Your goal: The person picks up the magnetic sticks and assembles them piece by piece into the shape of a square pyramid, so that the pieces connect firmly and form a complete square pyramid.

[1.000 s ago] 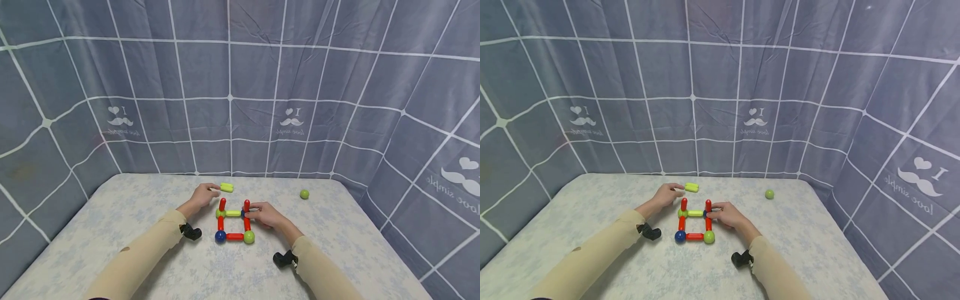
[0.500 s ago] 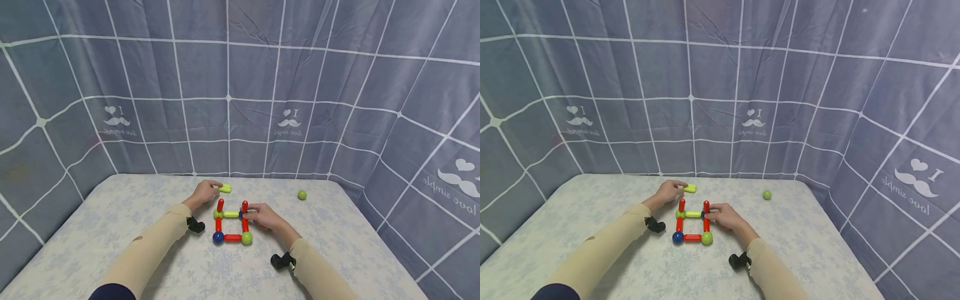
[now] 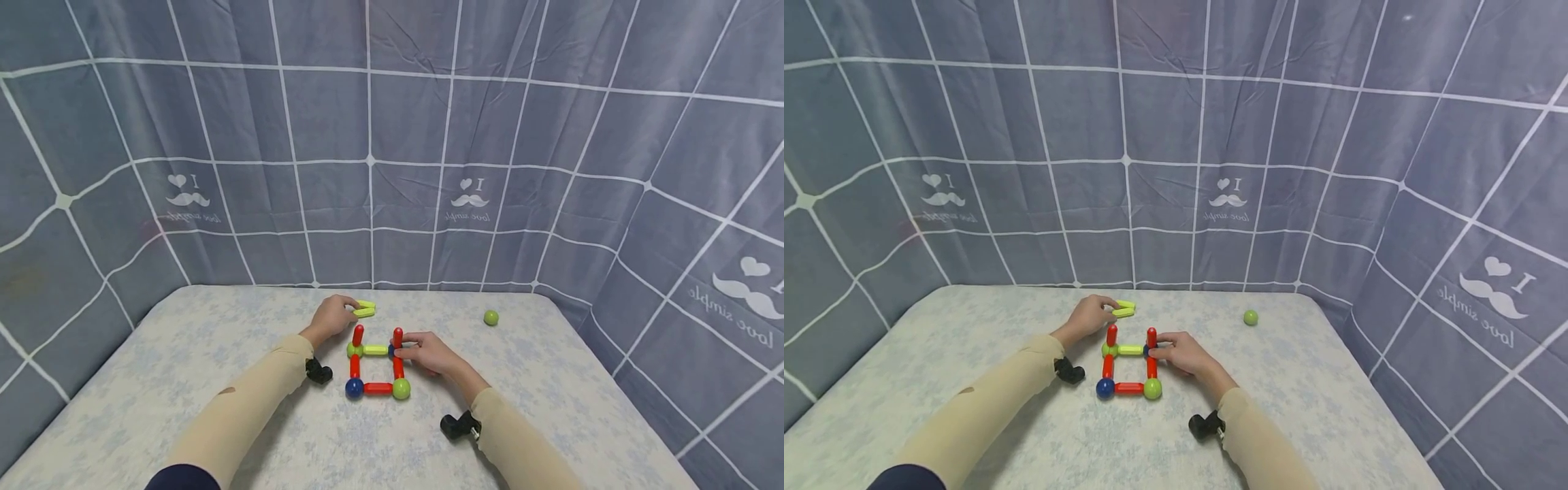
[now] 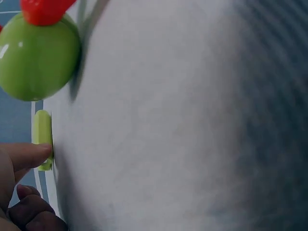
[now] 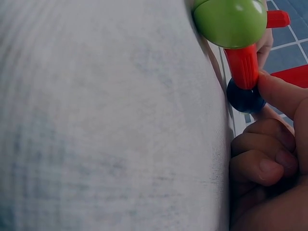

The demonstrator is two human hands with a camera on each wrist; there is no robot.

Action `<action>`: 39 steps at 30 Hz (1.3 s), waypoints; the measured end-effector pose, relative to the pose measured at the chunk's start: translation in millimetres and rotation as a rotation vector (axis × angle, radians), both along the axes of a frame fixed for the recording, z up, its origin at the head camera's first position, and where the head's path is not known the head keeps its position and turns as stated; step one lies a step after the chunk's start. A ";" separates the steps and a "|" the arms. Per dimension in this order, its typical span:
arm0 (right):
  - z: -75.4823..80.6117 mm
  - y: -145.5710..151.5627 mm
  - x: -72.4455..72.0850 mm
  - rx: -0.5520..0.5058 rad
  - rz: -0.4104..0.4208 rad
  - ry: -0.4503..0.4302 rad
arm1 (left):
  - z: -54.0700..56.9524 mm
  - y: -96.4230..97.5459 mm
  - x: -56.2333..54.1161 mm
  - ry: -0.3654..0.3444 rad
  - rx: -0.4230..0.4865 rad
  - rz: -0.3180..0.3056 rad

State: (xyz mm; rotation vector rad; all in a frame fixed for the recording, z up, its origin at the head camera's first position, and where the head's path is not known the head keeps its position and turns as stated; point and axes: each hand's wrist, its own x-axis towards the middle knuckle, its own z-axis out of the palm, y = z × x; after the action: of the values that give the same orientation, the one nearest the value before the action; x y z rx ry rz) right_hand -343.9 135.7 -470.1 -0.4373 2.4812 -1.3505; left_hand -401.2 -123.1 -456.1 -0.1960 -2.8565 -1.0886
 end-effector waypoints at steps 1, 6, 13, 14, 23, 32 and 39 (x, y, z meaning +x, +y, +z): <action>0.0 0.3 0.2 -0.001 -0.001 -0.007 | 0.8 0.3 0.9 0.005 -0.027 -0.001; 0.0 0.5 0.6 -0.005 -0.005 -0.015 | 3.8 2.1 1.0 0.016 -0.102 -0.001; -0.3 -2.9 2.0 -0.006 -0.004 -0.015 | 3.0 4.7 -2.4 -0.032 -0.139 0.002; -0.4 -3.4 2.3 -0.003 -0.007 -0.016 | 2.6 5.3 -3.1 -0.036 -0.142 0.002; 1.7 -2.4 1.2 -0.003 -0.001 -0.028 | 15.6 8.5 -6.1 -0.078 -0.236 -0.016; 3.5 -0.8 3.0 -0.009 0.010 -0.025 | 19.8 -4.2 -0.5 -0.159 -0.161 0.003; 5.5 -1.2 4.6 -0.015 0.002 -0.033 | 14.3 -17.0 9.7 -0.108 0.135 0.072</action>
State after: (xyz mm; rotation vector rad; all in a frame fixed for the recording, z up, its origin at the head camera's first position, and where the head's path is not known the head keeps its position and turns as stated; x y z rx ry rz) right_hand -339.3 134.5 -464.7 -0.4167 2.4453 -1.3653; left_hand -391.5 -140.1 -441.8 -0.0260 -2.8422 -1.3097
